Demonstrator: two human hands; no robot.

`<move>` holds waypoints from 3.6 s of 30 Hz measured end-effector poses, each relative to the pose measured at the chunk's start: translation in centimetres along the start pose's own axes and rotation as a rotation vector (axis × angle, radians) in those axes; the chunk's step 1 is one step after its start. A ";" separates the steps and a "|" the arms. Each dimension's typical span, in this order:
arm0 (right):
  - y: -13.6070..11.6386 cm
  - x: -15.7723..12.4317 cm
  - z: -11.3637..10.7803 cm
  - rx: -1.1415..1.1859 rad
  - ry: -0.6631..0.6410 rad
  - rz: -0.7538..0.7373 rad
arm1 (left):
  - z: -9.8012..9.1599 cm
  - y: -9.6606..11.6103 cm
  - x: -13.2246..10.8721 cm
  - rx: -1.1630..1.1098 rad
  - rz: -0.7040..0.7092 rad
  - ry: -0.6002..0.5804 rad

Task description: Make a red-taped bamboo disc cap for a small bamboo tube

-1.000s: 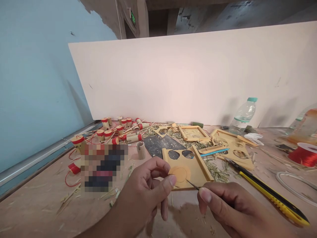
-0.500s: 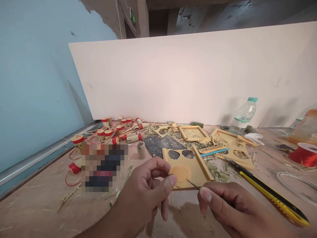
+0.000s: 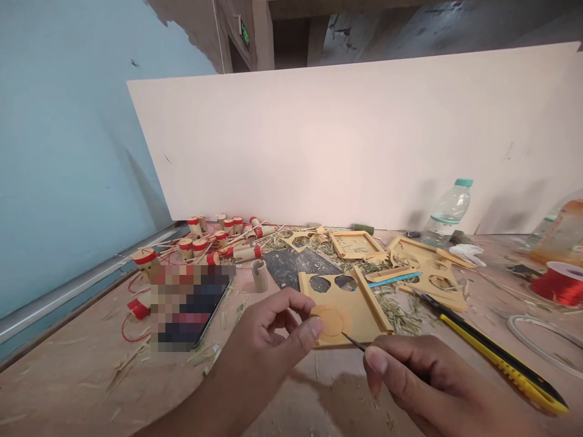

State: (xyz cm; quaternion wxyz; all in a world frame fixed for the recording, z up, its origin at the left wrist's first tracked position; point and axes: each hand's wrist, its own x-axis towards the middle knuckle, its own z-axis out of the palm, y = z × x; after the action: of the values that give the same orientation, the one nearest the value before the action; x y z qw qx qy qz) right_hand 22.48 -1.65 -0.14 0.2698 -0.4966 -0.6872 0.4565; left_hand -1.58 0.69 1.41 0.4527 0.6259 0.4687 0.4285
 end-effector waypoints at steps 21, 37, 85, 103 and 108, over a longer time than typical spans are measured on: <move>0.1 0.2 0.0 0.013 -0.033 -0.012 | 0.4 0.0 0.3 -0.107 -0.170 -0.125; 0.4 0.4 -0.1 -0.039 0.025 0.006 | 0.3 0.0 0.3 -0.113 -0.180 -0.122; 0.7 0.3 -0.1 -0.034 0.054 -0.011 | 0.2 -0.4 0.3 -0.110 -0.146 -0.114; 0.6 0.4 0.3 -0.014 0.042 -0.037 | 0.3 -0.3 0.3 -0.134 -0.209 -0.173; 0.9 0.5 0.4 -0.022 0.022 -0.035 | 0.3 -0.2 0.4 -0.138 -0.202 -0.182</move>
State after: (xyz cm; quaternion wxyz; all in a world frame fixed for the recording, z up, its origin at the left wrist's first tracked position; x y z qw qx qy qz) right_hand 22.36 -1.21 -1.13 0.2798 -0.4925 -0.6977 0.4386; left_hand -1.27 1.01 1.24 0.5760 0.5792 0.4559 0.3533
